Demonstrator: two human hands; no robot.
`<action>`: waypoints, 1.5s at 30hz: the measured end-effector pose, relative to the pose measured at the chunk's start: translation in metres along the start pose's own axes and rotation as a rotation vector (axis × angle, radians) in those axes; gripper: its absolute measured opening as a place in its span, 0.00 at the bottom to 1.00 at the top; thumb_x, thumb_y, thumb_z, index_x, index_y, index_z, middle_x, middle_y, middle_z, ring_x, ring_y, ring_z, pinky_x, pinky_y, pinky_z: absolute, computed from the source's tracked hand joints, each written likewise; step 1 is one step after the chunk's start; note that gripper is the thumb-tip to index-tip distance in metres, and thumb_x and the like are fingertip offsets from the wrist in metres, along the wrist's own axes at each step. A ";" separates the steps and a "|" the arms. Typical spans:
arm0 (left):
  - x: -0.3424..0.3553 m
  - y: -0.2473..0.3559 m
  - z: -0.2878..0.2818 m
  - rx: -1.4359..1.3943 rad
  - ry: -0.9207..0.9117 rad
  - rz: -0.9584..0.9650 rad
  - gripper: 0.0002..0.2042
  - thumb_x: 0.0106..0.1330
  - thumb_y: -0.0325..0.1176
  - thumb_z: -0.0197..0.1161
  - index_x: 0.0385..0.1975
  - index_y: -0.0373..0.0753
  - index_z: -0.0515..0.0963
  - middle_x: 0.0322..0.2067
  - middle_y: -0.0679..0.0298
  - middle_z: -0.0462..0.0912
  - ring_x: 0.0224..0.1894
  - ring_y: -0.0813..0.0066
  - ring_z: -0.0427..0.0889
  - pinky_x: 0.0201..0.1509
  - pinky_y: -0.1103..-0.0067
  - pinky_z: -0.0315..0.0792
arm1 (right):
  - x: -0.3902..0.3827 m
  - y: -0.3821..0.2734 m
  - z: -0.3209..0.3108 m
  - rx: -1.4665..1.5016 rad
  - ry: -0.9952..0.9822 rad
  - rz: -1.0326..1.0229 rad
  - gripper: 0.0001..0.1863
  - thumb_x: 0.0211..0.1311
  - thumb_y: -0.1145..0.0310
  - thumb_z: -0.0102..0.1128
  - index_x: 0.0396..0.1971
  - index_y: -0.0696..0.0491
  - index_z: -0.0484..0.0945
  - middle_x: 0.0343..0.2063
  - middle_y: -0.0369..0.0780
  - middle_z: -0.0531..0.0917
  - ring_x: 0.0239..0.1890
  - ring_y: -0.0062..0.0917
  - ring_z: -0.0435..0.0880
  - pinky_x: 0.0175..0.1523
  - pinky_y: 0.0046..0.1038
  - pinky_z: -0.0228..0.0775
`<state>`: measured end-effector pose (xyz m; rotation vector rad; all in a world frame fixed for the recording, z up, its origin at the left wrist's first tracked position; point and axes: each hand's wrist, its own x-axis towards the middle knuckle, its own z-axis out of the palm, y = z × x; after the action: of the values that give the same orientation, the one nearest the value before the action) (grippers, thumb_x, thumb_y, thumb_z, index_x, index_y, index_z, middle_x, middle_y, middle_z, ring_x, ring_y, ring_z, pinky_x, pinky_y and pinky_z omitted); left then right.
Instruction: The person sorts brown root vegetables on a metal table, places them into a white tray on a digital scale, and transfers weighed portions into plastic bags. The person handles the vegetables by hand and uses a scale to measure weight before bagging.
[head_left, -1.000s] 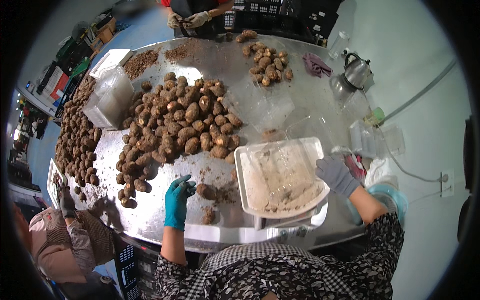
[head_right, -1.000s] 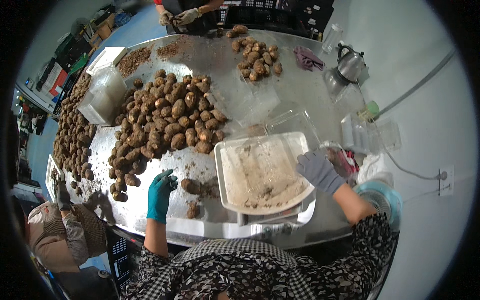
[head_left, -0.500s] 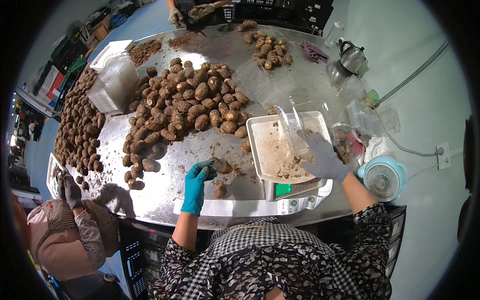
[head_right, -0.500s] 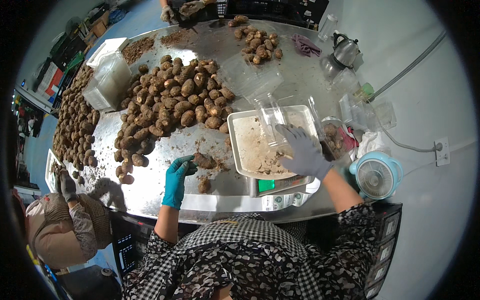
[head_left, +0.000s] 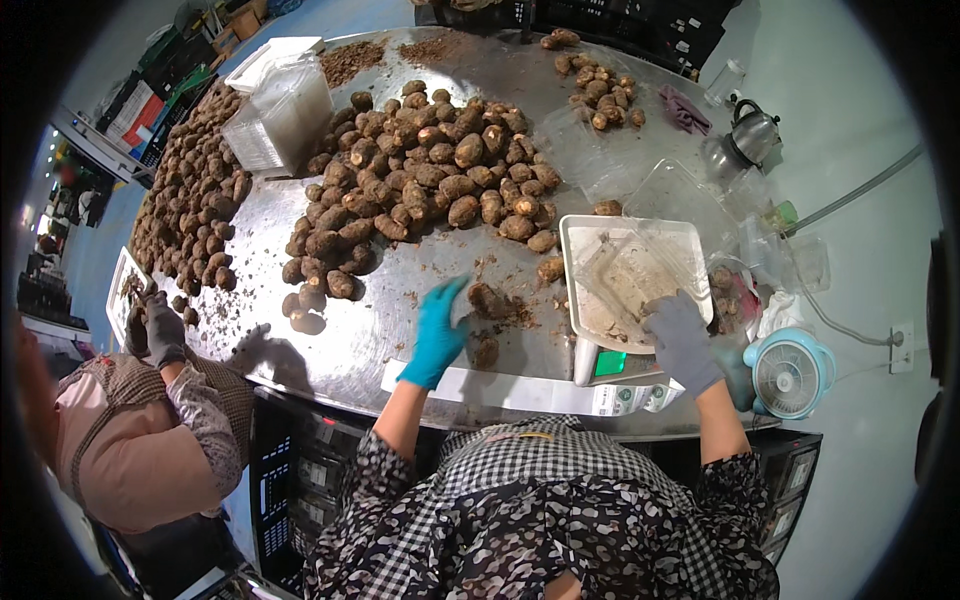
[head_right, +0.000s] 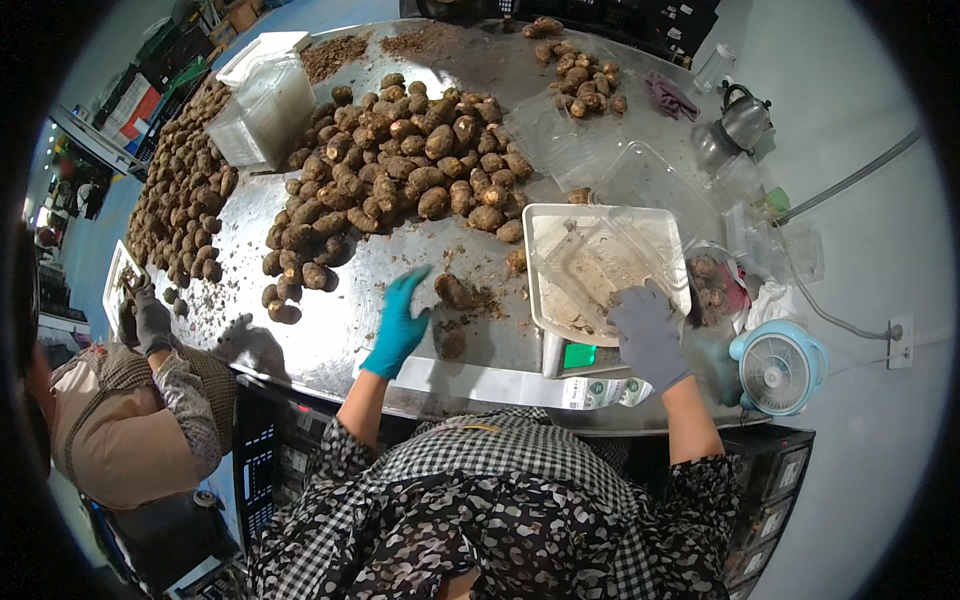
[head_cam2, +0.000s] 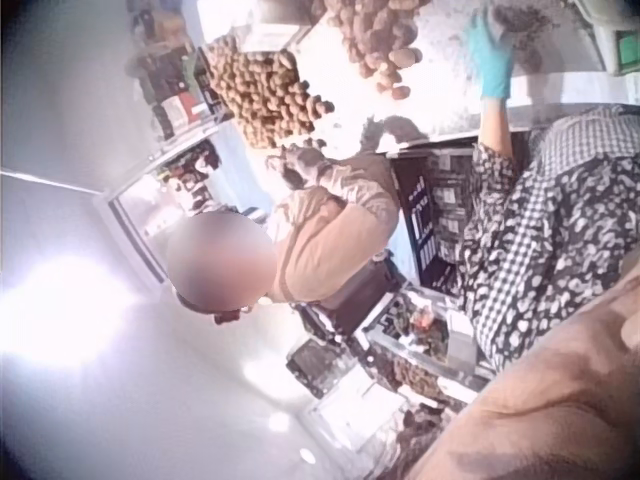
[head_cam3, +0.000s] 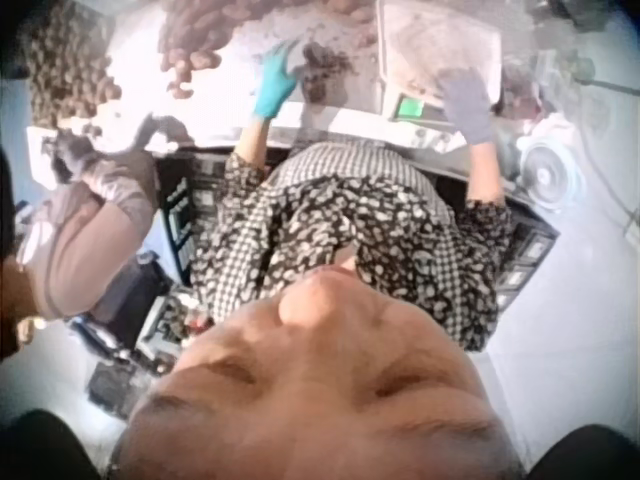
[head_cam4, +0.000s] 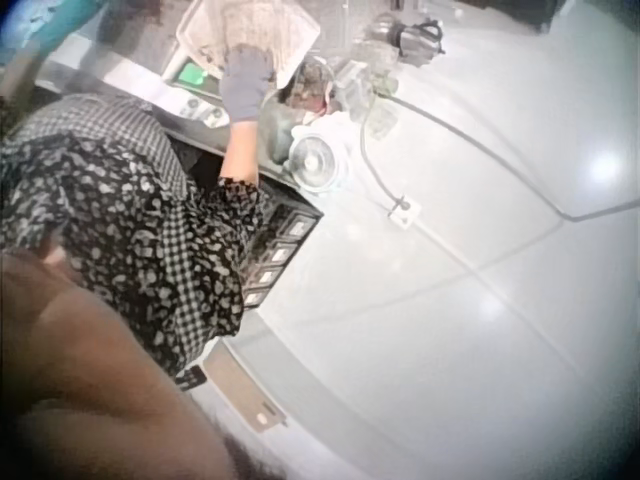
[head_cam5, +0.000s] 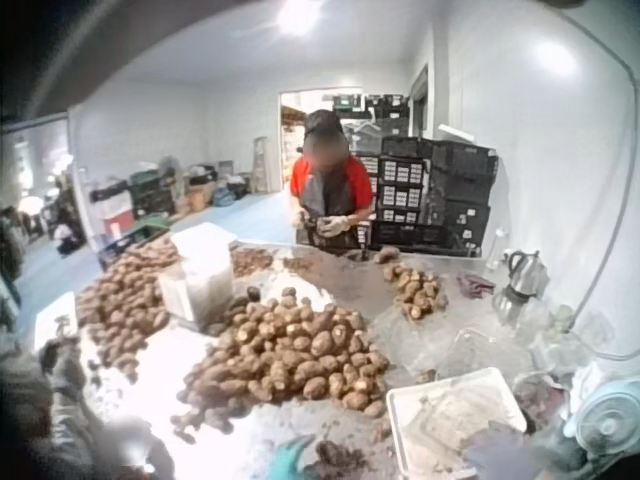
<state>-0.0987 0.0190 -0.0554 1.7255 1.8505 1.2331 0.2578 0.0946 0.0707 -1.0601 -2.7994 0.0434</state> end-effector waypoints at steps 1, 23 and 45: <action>0.005 -0.002 0.009 0.102 -0.094 0.061 0.26 0.47 0.17 0.58 0.51 0.42 0.73 0.51 0.56 0.74 0.53 0.58 0.71 0.57 0.67 0.67 | -0.003 -0.003 0.002 0.015 -0.008 0.007 0.07 0.43 0.76 0.55 0.27 0.52 0.75 0.42 0.41 0.76 0.49 0.36 0.72 0.64 0.42 0.54; 0.026 0.084 0.023 -1.579 -0.747 -0.274 0.42 0.55 0.53 0.66 0.65 0.40 0.56 0.58 0.61 0.67 0.55 0.71 0.70 0.58 0.75 0.65 | -0.025 -0.007 0.031 -0.147 0.048 0.097 0.06 0.45 0.73 0.56 0.24 0.49 0.80 0.50 0.39 0.75 0.58 0.39 0.67 0.67 0.56 0.44; -0.023 0.035 0.022 0.400 -0.463 -0.156 0.37 0.46 0.35 0.74 0.59 0.43 0.64 0.41 0.49 0.72 0.43 0.52 0.73 0.47 0.67 0.71 | -0.046 0.024 0.053 0.188 0.226 0.326 0.27 0.46 0.84 0.45 0.50 0.53 0.73 0.52 0.48 0.74 0.56 0.42 0.71 0.62 0.37 0.62</action>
<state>-0.0553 0.0019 -0.0488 1.8166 1.9701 0.3686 0.2994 0.0835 0.0103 -1.3655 -2.3481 0.2038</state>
